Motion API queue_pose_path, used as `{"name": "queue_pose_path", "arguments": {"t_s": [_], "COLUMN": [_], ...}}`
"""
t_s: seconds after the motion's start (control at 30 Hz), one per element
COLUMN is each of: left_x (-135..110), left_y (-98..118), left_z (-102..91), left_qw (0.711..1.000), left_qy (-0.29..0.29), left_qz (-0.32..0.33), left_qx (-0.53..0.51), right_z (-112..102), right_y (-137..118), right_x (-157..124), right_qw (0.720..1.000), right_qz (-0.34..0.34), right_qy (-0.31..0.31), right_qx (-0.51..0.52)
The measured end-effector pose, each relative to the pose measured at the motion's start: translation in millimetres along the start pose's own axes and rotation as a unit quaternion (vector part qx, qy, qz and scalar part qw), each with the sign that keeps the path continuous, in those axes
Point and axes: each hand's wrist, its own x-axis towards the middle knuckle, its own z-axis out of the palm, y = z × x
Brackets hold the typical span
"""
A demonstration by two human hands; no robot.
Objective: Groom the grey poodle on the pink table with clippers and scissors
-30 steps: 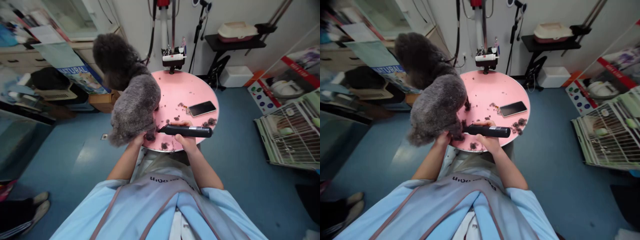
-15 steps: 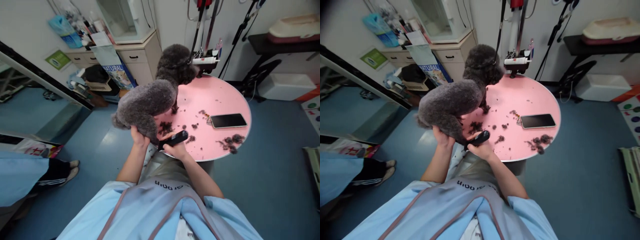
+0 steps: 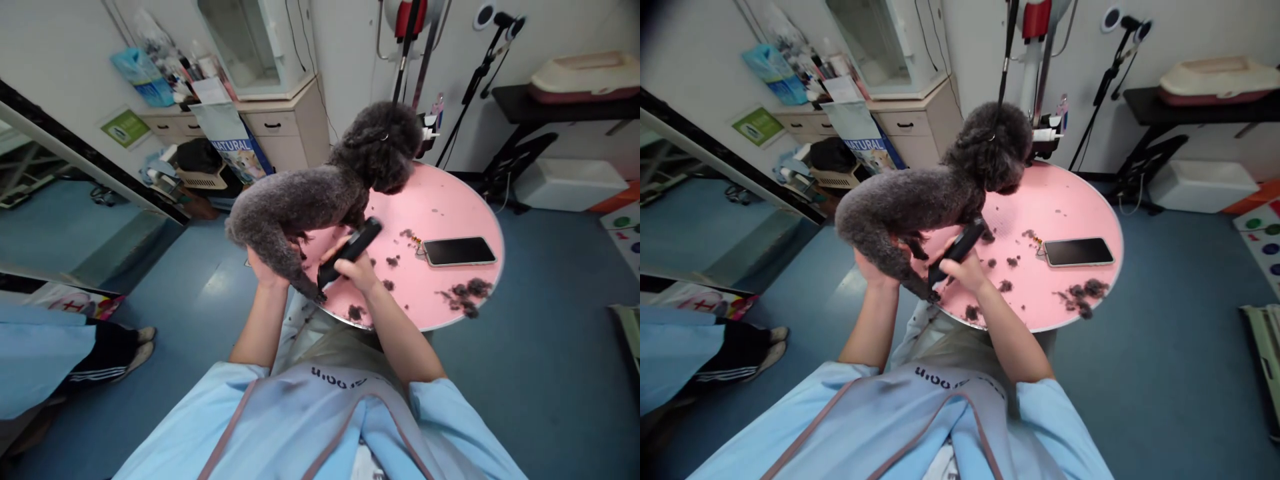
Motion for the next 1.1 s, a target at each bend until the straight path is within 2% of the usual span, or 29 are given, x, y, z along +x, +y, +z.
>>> {"name": "queue_pose_path", "arguments": {"t_s": [0.07,0.1,0.17,0.23,0.3,0.33,0.4,0.47,0.53,0.6,0.63,0.67,0.73,0.8,0.83,0.87,0.93,1.03,1.1], "left_x": [2.1,2.8,3.9,4.8,5.2,5.1,4.7,4.5,5.7,9.1,11.7,14.6,19.6,21.7,21.3,20.2,17.1,13.9,14.0], "left_y": [1.5,2.6,5.9,10.0,13.6,15.0,17.0,18.5,20.6,23.3,24.4,25.0,24.1,20.1,17.2,14.3,9.3,6.1,6.3], "left_z": [1.3,2.6,5.3,7.2,8.5,9.1,10.0,8.4,0.5,-16.3,-27.6,-40.0,-63.9,-80.0,-83.6,-84.0,-77.7,-61.9,-54.2], "left_qw": [0.998,0.996,0.993,0.989,0.984,0.982,0.980,0.977,0.976,0.977,0.977,0.976,0.975,0.976,0.978,0.981,0.987,0.994,0.996], "left_qy": [-0.004,-0.013,-0.024,-0.006,0.026,0.037,0.046,0.042,0.022,-0.006,-0.016,-0.026,-0.049,-0.065,-0.071,-0.076,-0.089,-0.097,-0.083], "left_qz": [-0.014,-0.025,-0.040,-0.056,-0.076,-0.086,-0.098,-0.104,-0.118,-0.141,-0.154,-0.172,-0.196,-0.201,-0.193,-0.177,-0.132,-0.055,-0.028], "left_qx": [-0.067,-0.086,-0.108,-0.134,-0.157,-0.163,-0.169,-0.183,-0.184,-0.160,-0.145,-0.131,-0.089,-0.047,-0.034,-0.026,-0.023,-0.022,-0.007], "right_z": [5.7,9.8,15.8,15.3,9.3,6.4,5.0,11.4,20.6,23.7,21.1,16.0,1.0,-12.9,-17.1,-18.8,-15.8,-6.3,-5.8], "right_y": [-2.1,-1.0,5.0,12.4,16.0,15.6,12.1,9.2,10.7,15.6,17.7,18.4,14.3,5.2,1.1,-1.2,1.5,17.9,25.9], "right_x": [11.4,16.6,23.3,23.7,20.1,18.0,14.6,11.4,5.9,-2.4,-6.6,-9.9,-11.7,-5.4,0.1,6.1,16.0,18.0,13.2], "right_qw": [0.998,0.999,0.999,0.991,0.982,0.982,0.993,0.999,0.999,0.994,0.992,0.993,0.982,0.939,0.917,0.903,0.900,0.928,0.936], "right_qz": [-0.039,-0.040,0.003,0.072,0.127,0.134,0.097,0.023,0.000,0.044,0.066,0.070,0.014,-0.092,-0.139,-0.173,-0.199,-0.165,-0.140], "right_qy": [0.032,0.018,-0.049,-0.110,-0.139,-0.132,-0.064,0.016,0.006,-0.042,-0.031,0.015,0.178,0.330,0.374,0.393,0.386,0.329,0.318], "right_qx": [0.033,0.027,-0.001,-0.022,-0.032,-0.034,-0.025,-0.022,-0.052,-0.092,-0.100,-0.096,-0.059,-0.014,-0.002,-0.004,-0.034,-0.066,-0.060]}}
